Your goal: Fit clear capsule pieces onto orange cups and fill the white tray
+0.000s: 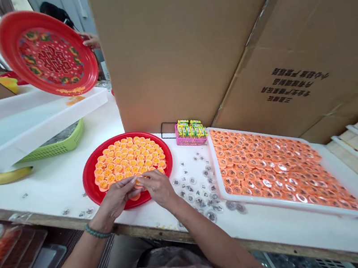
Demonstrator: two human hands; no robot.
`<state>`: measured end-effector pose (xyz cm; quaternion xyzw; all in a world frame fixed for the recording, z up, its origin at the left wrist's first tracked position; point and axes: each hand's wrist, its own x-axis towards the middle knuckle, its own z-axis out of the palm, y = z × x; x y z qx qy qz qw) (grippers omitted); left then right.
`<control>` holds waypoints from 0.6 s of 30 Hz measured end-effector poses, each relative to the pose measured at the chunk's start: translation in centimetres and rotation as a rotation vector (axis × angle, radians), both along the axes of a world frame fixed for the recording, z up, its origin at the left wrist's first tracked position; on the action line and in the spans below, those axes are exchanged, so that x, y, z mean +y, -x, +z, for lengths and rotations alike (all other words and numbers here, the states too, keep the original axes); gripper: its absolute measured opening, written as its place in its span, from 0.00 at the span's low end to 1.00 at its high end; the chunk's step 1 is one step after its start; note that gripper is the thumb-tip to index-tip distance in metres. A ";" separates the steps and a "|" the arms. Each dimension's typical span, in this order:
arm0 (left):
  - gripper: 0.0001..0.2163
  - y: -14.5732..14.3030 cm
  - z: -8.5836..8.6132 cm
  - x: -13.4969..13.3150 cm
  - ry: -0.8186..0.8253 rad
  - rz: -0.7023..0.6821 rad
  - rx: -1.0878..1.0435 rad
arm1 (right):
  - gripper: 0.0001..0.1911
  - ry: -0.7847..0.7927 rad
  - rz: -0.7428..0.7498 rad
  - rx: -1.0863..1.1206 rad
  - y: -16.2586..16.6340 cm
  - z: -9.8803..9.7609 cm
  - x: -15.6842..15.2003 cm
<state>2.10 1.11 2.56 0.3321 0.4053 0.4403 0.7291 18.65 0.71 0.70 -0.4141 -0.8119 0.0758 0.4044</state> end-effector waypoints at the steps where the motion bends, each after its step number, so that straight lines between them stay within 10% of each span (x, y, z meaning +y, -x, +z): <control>1: 0.16 -0.2 0.1 0.0 0.001 0.020 -0.001 | 0.12 -0.020 -0.020 0.006 0.1 -0.1 -0.1; 12: 0.19 -0.4 -1.4 0.5 -0.155 0.179 0.404 | 0.12 0.123 -0.042 0.064 -1.2 -0.7 -1.4; 18: 0.19 -1.2 -2.1 -0.7 -0.094 0.156 0.269 | 0.20 0.100 0.029 -0.054 -0.9 -1.1 -2.4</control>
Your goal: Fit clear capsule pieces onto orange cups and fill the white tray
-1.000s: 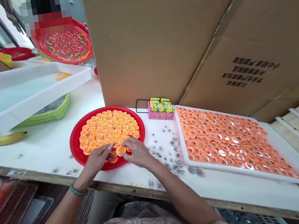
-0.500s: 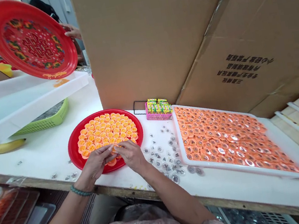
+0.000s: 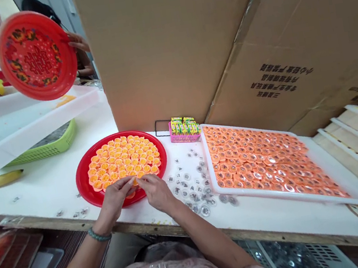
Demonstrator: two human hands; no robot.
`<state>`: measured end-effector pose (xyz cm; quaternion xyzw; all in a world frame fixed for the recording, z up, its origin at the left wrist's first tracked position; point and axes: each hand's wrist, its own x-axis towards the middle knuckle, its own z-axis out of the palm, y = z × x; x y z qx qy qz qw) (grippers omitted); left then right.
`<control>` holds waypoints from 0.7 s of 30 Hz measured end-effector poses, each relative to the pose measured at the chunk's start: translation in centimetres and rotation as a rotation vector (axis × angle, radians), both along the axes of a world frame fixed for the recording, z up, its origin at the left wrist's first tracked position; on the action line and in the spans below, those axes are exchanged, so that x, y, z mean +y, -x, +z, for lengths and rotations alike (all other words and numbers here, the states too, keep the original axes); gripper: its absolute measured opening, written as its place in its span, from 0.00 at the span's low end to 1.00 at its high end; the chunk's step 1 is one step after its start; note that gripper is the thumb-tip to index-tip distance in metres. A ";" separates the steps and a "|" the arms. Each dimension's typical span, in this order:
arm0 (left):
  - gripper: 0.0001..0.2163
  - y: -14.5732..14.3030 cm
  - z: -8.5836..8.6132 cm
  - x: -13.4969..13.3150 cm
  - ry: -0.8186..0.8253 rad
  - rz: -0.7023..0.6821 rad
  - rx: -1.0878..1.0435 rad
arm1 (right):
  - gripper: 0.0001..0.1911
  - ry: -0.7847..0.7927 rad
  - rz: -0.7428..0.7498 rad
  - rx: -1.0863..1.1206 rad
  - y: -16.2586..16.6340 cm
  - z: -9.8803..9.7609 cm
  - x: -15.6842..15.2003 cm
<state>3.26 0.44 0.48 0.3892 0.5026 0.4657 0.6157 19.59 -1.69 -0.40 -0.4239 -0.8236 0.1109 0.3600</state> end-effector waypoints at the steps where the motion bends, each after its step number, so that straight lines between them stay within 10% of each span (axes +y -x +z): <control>1: 0.18 -0.1 -0.1 -0.1 0.007 0.010 -0.021 | 0.20 -0.013 0.007 -0.020 0.1 -0.1 -0.2; 13: 0.16 -1.1 0.2 -0.7 0.022 0.106 -0.080 | 0.15 -0.009 -0.116 0.104 1.1 -0.5 -0.5; 21: 0.11 0.0 1.2 -1.1 0.183 -0.209 -0.452 | 0.08 0.012 -0.085 0.364 0.7 1.1 -0.2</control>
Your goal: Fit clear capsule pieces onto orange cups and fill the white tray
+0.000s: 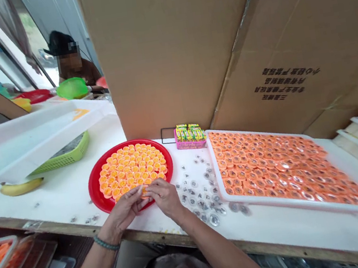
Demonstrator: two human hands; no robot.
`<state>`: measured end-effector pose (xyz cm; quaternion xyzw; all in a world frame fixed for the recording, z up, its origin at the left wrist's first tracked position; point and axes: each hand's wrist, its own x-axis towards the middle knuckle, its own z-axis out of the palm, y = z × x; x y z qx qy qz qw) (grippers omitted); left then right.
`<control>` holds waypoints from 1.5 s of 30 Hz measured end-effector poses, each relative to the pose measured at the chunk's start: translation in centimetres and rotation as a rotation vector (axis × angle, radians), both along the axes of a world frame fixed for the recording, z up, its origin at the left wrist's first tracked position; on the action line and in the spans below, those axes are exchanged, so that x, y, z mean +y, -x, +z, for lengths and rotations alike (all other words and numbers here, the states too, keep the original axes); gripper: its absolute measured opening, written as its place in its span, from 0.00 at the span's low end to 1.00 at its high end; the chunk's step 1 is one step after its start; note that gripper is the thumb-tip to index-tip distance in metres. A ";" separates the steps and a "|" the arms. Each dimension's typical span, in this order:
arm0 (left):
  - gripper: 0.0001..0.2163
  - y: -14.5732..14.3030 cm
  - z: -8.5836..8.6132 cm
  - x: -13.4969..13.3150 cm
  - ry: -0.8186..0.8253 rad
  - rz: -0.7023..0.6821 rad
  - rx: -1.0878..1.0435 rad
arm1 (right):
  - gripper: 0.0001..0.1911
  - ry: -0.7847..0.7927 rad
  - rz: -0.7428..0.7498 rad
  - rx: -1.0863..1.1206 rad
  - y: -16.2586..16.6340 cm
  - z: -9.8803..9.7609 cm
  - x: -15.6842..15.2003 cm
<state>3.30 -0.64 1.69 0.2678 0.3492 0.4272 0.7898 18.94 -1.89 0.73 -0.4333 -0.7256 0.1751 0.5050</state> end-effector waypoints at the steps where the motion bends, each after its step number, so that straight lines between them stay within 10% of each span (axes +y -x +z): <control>1: 0.11 0.2 0.1 0.0 -0.014 -0.009 -0.021 | 0.07 0.002 0.006 0.005 0.0 0.3 0.1; 10: 0.13 0.6 0.4 -0.6 -0.134 0.176 0.117 | 0.07 0.046 -0.035 -0.077 -0.9 -0.2 0.1; 30: 0.18 0.4 -1.2 -1.9 -0.087 0.021 0.025 | 0.06 0.145 0.216 -0.373 -1.2 3.6 0.2; 45: 0.19 1.2 -0.5 -2.0 -0.143 0.122 0.264 | 0.09 0.164 -0.117 -0.349 -5.0 1.4 1.3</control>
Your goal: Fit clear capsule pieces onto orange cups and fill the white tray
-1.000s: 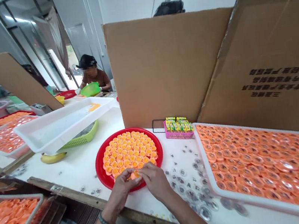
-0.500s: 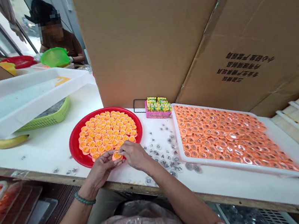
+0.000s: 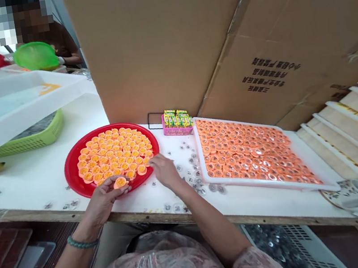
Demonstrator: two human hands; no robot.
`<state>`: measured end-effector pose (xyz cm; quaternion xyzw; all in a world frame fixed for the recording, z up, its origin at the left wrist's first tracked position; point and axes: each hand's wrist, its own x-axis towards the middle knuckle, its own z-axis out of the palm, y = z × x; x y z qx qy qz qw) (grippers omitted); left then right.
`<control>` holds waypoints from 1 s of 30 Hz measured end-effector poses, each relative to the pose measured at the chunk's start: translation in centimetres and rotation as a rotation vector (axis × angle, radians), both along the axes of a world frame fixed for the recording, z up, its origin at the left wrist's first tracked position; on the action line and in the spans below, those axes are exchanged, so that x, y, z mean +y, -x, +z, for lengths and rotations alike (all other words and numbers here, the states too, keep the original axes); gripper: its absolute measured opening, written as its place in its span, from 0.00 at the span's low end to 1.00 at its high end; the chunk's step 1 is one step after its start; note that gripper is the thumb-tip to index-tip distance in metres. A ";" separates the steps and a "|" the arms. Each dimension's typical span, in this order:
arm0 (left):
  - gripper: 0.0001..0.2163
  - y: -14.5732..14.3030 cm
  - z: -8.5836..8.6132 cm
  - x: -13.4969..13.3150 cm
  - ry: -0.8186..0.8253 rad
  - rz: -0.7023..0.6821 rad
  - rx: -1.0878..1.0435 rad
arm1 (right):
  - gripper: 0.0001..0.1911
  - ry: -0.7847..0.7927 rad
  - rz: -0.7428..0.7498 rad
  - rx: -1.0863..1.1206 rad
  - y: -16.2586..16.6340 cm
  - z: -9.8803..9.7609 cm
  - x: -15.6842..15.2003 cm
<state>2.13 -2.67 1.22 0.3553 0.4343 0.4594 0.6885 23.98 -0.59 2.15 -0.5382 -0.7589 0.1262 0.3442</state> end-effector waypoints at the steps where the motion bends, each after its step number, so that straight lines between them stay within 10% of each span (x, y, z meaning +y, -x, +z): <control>1: 0.18 0.0 0.0 -0.1 -0.015 -0.014 0.019 | 0.09 -0.014 -0.067 -0.014 -0.7 -0.1 -0.6; 11: 0.17 -1.2 0.5 -1.1 0.034 -0.064 0.055 | 0.07 0.025 0.047 -0.426 0.4 -5.3 -4.6; 23: 0.18 -1.9 0.8 -2.1 0.178 0.049 -0.068 | 0.06 0.031 0.101 -0.685 0.9 -4.2 -5.7; 27: 0.15 -1.7 0.7 -2.6 0.110 0.052 0.021 | 0.08 0.093 0.034 -0.482 0.4 -4.4 -6.4; 30: 0.17 -1.9 0.4 -3.0 0.107 0.023 0.019 | 0.13 0.222 -0.098 0.071 -0.2 -4.6 -7.0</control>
